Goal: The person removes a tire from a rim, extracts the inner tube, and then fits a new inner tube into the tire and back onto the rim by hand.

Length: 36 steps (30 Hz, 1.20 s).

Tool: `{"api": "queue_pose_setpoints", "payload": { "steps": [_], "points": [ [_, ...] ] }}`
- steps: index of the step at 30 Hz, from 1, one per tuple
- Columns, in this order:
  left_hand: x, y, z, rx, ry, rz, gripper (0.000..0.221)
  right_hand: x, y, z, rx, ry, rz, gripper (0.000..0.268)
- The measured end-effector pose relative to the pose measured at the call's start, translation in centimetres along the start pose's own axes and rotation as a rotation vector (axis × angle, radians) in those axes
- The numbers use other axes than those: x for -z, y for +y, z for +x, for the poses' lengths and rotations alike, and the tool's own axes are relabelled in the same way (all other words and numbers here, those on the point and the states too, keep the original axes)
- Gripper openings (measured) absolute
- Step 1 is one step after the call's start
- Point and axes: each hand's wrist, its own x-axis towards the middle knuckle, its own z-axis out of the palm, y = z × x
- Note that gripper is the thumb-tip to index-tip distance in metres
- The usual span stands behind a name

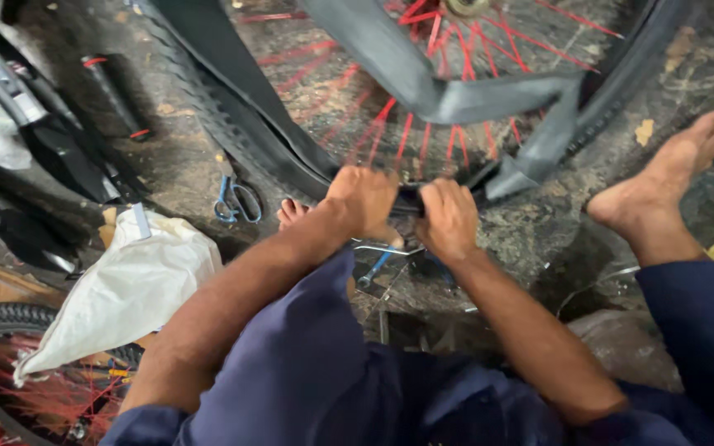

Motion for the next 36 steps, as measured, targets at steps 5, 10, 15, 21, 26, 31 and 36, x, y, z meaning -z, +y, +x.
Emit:
{"api": "queue_pose_setpoints", "payload": {
  "steps": [5,10,15,21,26,31,36],
  "points": [
    [-2.6,-0.8,-0.4,-0.076,0.328,0.217,0.055,2.9,0.1,2.6,0.169,-0.002,-0.070,0.038],
    [-3.7,-3.2,-0.7,-0.086,0.525,0.247,0.044,8.8,3.7,-0.1,-0.182,-0.272,0.176,0.023],
    [-3.8,-3.5,-2.0,-0.108,0.598,0.253,0.045,6.6,9.1,-7.6,-0.378,-0.662,-0.006,0.017],
    [-4.4,-4.3,-2.7,-0.081,0.533,0.257,0.043,2.9,12.5,-13.6,-0.516,-0.712,-0.132,0.019],
    [-4.9,-4.6,-2.4,-0.055,0.527,0.259,0.045,2.4,12.2,-12.2,-0.543,-0.462,-0.064,0.028],
    [-4.9,-4.7,-3.0,-0.109,0.609,0.254,0.039,-0.1,10.9,-10.8,-0.364,-0.615,-0.239,0.025],
    [-5.1,-4.6,-2.7,-0.086,0.600,0.268,0.041,1.4,4.7,-5.8,-0.134,-0.349,0.103,0.016]
  ]
}}
